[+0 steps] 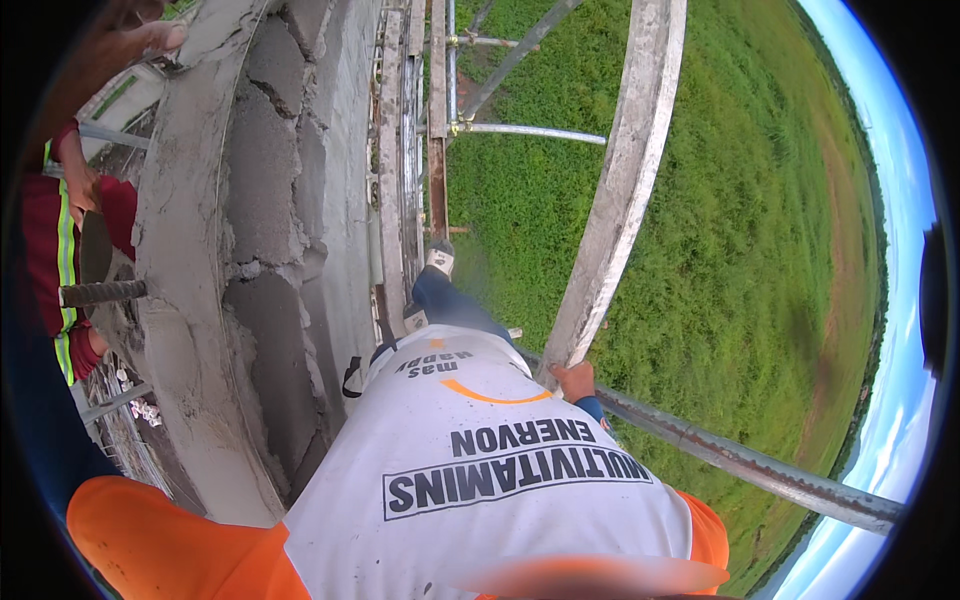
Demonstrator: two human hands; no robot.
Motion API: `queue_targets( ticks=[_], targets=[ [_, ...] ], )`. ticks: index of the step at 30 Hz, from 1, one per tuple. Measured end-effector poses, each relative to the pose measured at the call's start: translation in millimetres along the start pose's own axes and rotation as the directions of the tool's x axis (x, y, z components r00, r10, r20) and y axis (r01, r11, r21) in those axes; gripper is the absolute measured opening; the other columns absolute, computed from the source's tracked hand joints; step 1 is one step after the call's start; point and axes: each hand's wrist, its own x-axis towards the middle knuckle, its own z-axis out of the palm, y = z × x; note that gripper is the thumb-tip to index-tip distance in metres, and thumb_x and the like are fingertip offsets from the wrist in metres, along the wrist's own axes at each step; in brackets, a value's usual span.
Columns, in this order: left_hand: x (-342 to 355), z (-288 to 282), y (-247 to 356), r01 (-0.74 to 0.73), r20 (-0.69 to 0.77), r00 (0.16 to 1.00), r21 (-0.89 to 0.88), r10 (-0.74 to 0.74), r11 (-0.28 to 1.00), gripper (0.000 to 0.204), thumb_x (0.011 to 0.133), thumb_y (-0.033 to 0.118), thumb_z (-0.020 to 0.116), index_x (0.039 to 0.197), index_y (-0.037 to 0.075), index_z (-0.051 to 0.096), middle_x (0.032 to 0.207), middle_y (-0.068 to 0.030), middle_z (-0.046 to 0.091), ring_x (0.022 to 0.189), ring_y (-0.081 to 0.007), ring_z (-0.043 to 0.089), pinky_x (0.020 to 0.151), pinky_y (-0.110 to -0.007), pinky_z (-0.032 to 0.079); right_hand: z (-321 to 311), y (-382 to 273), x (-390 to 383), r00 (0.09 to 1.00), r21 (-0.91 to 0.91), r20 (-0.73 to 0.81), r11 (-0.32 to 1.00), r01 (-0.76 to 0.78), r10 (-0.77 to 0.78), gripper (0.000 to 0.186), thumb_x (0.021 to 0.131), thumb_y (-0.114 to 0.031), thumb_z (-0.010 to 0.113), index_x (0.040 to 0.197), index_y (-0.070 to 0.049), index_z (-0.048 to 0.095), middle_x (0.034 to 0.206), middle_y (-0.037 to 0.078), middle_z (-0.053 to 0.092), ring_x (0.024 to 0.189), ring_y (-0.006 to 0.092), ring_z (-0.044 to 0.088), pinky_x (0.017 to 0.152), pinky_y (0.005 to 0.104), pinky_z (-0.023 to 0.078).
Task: The person smooths a freshly poured concrete surface on a curved wall using a long-handled trowel. They repeatedly draw the tool along the wet concrete to level and finish the surface while standing on scaffolding.
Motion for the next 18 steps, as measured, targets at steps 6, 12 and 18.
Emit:
queue_targets(
  ticks=[6, 12, 18],
  targets=[
    [86.5, -25.1, 19.7, -0.022, -0.196, 0.980, 0.021, 0.026, 1.000, 0.058, 0.096, 0.049, 0.070, 0.122, -0.003, 0.071, 0.111, -0.0212, 0.075, 0.101, -0.0341, 0.072, 0.091, -0.045, 0.057, 1.0, -16.0, -6.4, 0.999, -0.037, -0.029, 0.998, -0.045, 0.043, 0.044, 0.074, -0.016, 0.081, 0.109, 0.008, 0.071, 0.101, 0.019, 0.077, 0.090, 0.0291, 0.075, 0.084, 0.0389, 0.057],
    [241.7, -38.0, -43.2, -0.002, -0.023, 1.000, -0.067, 0.000, 0.998, 0.045, 0.097, 0.044, 0.070, 0.126, 0.010, 0.073, 0.115, -0.0158, 0.075, 0.102, -0.0297, 0.071, 0.091, -0.042, 0.057, 3.8, -32.1, -7.2, 0.987, -0.091, -0.101, 0.986, -0.138, 0.129, 0.045, 0.072, -0.016, 0.080, 0.109, 0.008, 0.070, 0.101, 0.022, 0.077, 0.093, 0.0314, 0.075, 0.085, 0.0396, 0.057],
    [383.7, -12.5, -100.0, -0.578, -0.156, 0.598, 0.596, 0.786, 0.558, 0.070, 0.084, 0.001, 0.070, 0.149, 0.021, 0.053, 0.129, -0.0146, 0.067, 0.108, -0.0330, 0.067, 0.094, -0.042, 0.058, 9.2, -26.8, 3.8, 0.977, -0.091, -0.120, 0.979, -0.185, 0.173, 0.048, 0.071, -0.018, 0.082, 0.110, 0.007, 0.070, 0.101, 0.023, 0.076, 0.095, 0.0337, 0.075, 0.085, 0.0411, 0.057]
  ],
)
